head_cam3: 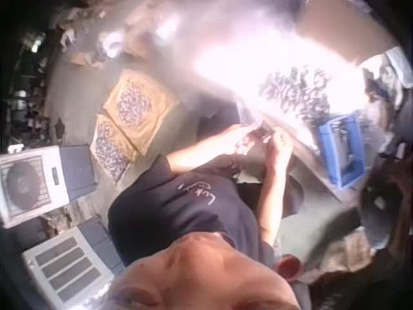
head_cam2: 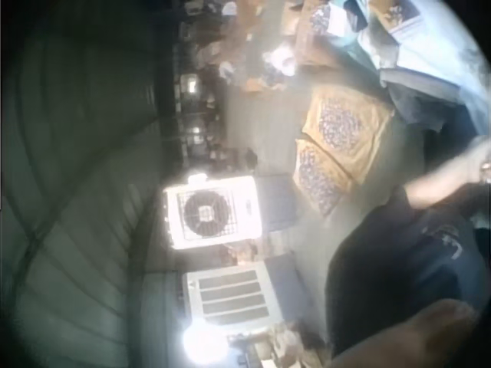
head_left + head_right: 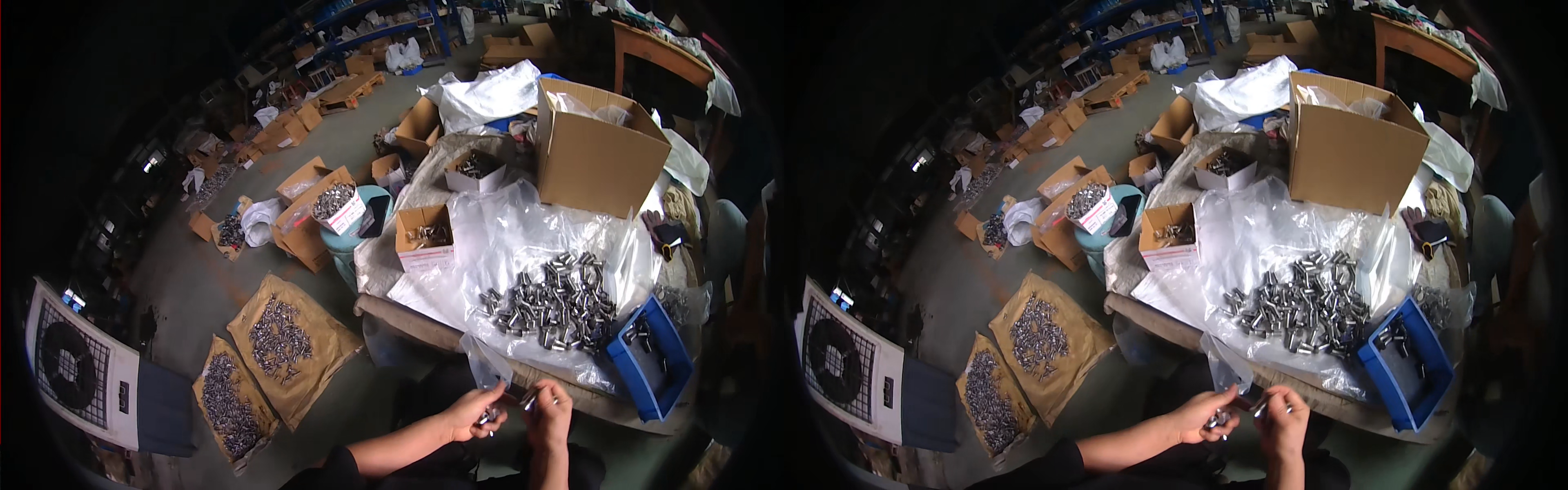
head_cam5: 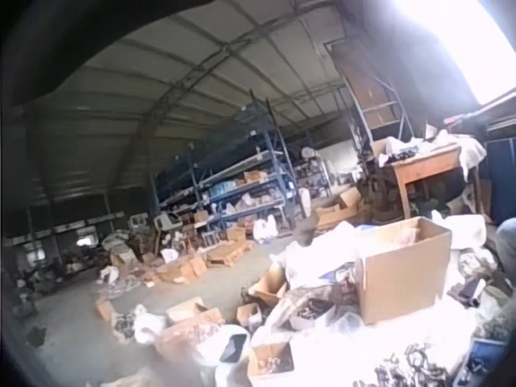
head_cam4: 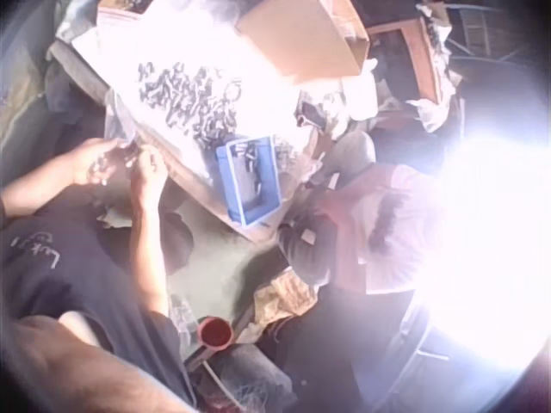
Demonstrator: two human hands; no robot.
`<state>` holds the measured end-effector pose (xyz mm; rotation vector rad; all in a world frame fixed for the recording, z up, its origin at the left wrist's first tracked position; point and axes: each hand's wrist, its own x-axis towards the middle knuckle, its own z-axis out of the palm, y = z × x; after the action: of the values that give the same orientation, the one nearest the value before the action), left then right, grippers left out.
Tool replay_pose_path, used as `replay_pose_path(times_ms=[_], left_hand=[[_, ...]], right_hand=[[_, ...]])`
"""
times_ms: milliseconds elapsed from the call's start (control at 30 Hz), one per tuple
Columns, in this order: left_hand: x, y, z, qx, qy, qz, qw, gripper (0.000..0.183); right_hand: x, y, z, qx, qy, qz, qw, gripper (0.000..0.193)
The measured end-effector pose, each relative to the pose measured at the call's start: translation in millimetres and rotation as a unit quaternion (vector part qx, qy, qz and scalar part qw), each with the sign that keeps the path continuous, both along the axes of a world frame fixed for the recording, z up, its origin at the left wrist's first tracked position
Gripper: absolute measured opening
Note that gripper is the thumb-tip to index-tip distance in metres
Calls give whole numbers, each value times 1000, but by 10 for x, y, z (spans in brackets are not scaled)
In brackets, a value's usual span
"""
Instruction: The person picks up metal bolts and fittings from a table and connects them together by hand. The person then pulls back a white fabric sack to uncover smaller metal hardware and fits additional metal pieces together.
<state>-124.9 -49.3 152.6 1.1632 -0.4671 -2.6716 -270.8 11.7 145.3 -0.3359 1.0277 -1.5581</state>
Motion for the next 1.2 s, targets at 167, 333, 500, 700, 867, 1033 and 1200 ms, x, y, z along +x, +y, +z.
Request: replay_pose_path(times_ms=[167,333,500,700,867,1033,1200], left_hand=[[47,-146,-110,-49,28,87,995,30],[110,-152,-43,-38,69,38,996,20],[158,-64,25,-175,14,-69,982,23],[74,9,143,-584,-200,-203,760,23],[7,-73,221,-674,-185,-81,711,24],[-80,-111,349,-700,-124,-32,703,26],[-97,-71,306,-704,-117,-45,699,30]], right_hand=[[-76,-87,131,-53,-121,-15,991,24],[-115,-36,54,-42,-184,60,980,15],[-34,3,113,66,-60,94,992,11],[63,113,111,2,200,133,971,16],[-5,5,151,-35,269,96,958,19],[-56,-16,304,-118,340,64,931,20],[-27,49,208,-139,333,31,932,18]])
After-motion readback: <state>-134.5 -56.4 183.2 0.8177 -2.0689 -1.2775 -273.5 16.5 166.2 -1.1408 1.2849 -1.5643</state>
